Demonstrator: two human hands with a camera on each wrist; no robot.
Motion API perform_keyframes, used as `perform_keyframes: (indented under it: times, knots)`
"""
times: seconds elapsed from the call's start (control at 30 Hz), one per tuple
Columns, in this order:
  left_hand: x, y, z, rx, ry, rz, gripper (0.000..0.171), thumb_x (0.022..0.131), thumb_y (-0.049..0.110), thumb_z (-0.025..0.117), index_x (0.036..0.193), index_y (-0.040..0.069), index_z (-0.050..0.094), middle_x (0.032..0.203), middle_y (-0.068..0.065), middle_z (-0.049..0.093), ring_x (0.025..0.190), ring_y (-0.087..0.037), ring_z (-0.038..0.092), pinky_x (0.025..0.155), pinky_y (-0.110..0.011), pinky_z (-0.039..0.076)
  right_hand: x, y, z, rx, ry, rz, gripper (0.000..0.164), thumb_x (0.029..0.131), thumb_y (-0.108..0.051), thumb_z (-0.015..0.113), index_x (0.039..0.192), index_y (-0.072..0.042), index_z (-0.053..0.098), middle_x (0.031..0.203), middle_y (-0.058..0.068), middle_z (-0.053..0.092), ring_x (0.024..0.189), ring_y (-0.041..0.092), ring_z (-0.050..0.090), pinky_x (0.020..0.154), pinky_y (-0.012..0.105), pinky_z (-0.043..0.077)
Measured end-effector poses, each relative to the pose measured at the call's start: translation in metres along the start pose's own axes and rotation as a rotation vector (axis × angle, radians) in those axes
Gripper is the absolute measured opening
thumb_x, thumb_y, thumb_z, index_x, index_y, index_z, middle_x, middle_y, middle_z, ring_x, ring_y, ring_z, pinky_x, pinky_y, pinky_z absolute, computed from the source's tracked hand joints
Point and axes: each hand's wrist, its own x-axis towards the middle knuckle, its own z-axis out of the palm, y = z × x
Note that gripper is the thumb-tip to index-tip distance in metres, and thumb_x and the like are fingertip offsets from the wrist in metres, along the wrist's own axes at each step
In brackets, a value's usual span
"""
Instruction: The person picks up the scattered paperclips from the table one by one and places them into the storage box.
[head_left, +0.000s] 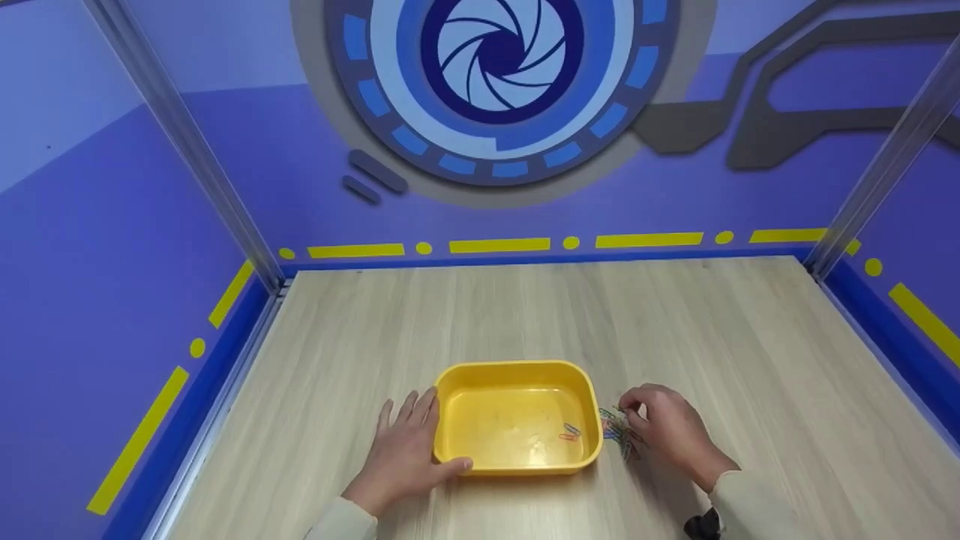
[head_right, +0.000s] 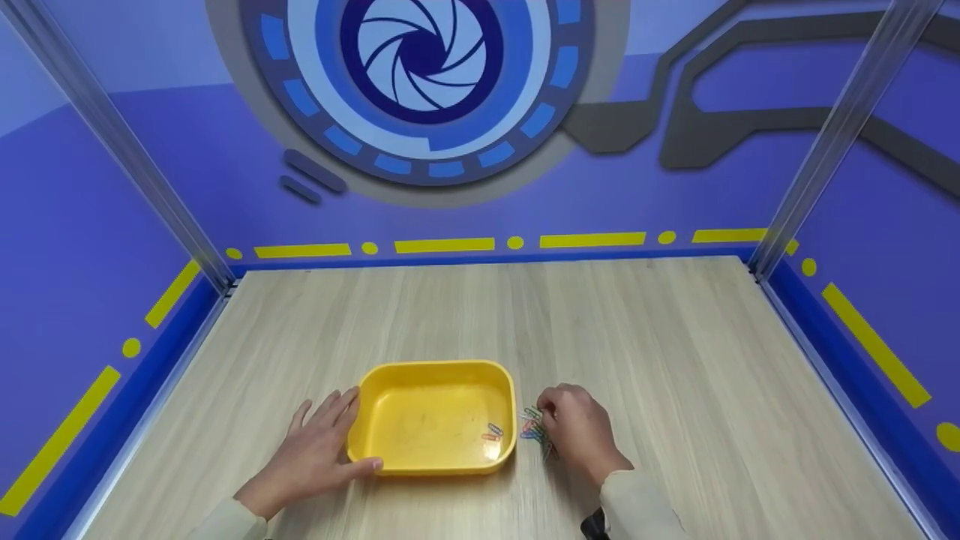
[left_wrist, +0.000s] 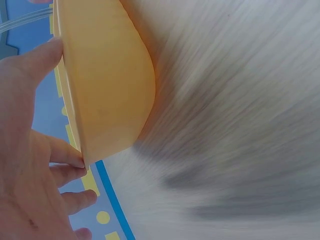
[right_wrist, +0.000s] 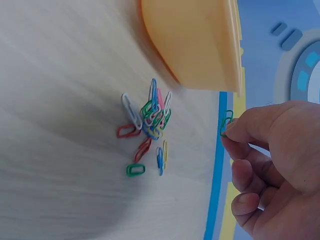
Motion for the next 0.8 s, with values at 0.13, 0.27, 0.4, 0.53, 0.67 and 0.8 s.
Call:
perform_keyframes:
  times: [0.13, 0.27, 0.4, 0.53, 0.67, 0.8]
  knots:
    - [0.000, -0.001, 0.000, -0.003, -0.008, -0.004, 0.108, 0.078, 0.076, 0.055, 0.152, 0.003, 0.026, 0.158, -0.012, 0.029, 0.145, -0.038, 0.026, 0.116, -0.064, 0.009, 0.002, -0.006, 0.001, 0.018, -0.015, 0.002, 0.011, 0.085, -0.008, 0.067, 0.086, -0.017, 0.073, 0.083, -0.005, 0.066, 0.073, 0.009, 0.051, 0.065, 0.027, 0.047]
    - [0.000, -0.001, 0.000, -0.009, -0.005, -0.007, 0.107, 0.077, 0.074, 0.057, 0.152, 0.003, 0.026, 0.158, -0.011, 0.029, 0.146, -0.038, 0.025, 0.116, -0.064, 0.008, 0.005, -0.012, 0.002, 0.035, -0.031, 0.005, 0.011, 0.086, -0.010, 0.068, 0.090, -0.018, 0.074, 0.085, -0.006, 0.066, 0.073, 0.008, 0.051, 0.066, 0.027, 0.048]
    - [-0.001, 0.000, 0.000, -0.015, -0.006, -0.009, 0.107, 0.077, 0.073, 0.058, 0.152, 0.003, 0.026, 0.158, -0.011, 0.029, 0.145, -0.039, 0.025, 0.116, -0.064, 0.009, 0.008, -0.019, 0.005, 0.037, -0.038, -0.005, 0.012, 0.086, -0.010, 0.068, 0.089, -0.020, 0.073, 0.084, -0.009, 0.064, 0.072, 0.008, 0.050, 0.065, 0.025, 0.047]
    - [-0.001, 0.000, 0.000, -0.021, -0.017, -0.016, 0.107, 0.077, 0.074, 0.058, 0.152, 0.003, 0.026, 0.158, -0.011, 0.029, 0.146, -0.039, 0.025, 0.116, -0.064, 0.009, 0.012, -0.026, 0.008, 0.042, -0.037, -0.024, 0.014, 0.086, -0.008, 0.068, 0.088, -0.021, 0.073, 0.082, -0.011, 0.062, 0.071, 0.007, 0.048, 0.063, 0.022, 0.044]
    - [0.000, 0.000, -0.002, -0.025, -0.034, -0.027, 0.108, 0.077, 0.075, 0.058, 0.152, 0.004, 0.026, 0.159, -0.010, 0.028, 0.146, -0.038, 0.024, 0.116, -0.064, 0.008, 0.015, -0.032, 0.010, 0.051, -0.032, -0.047, 0.012, 0.085, -0.009, 0.069, 0.088, -0.020, 0.073, 0.083, -0.010, 0.063, 0.071, 0.008, 0.047, 0.061, 0.022, 0.043]
    - [0.000, 0.000, -0.003, -0.024, -0.025, -0.022, 0.107, 0.077, 0.073, 0.059, 0.152, 0.004, 0.027, 0.158, -0.011, 0.029, 0.145, -0.039, 0.025, 0.115, -0.065, 0.009, 0.019, -0.036, 0.012, 0.056, -0.037, -0.066, 0.010, 0.085, -0.010, 0.070, 0.088, -0.018, 0.074, 0.084, -0.010, 0.062, 0.071, 0.008, 0.047, 0.061, 0.021, 0.042]
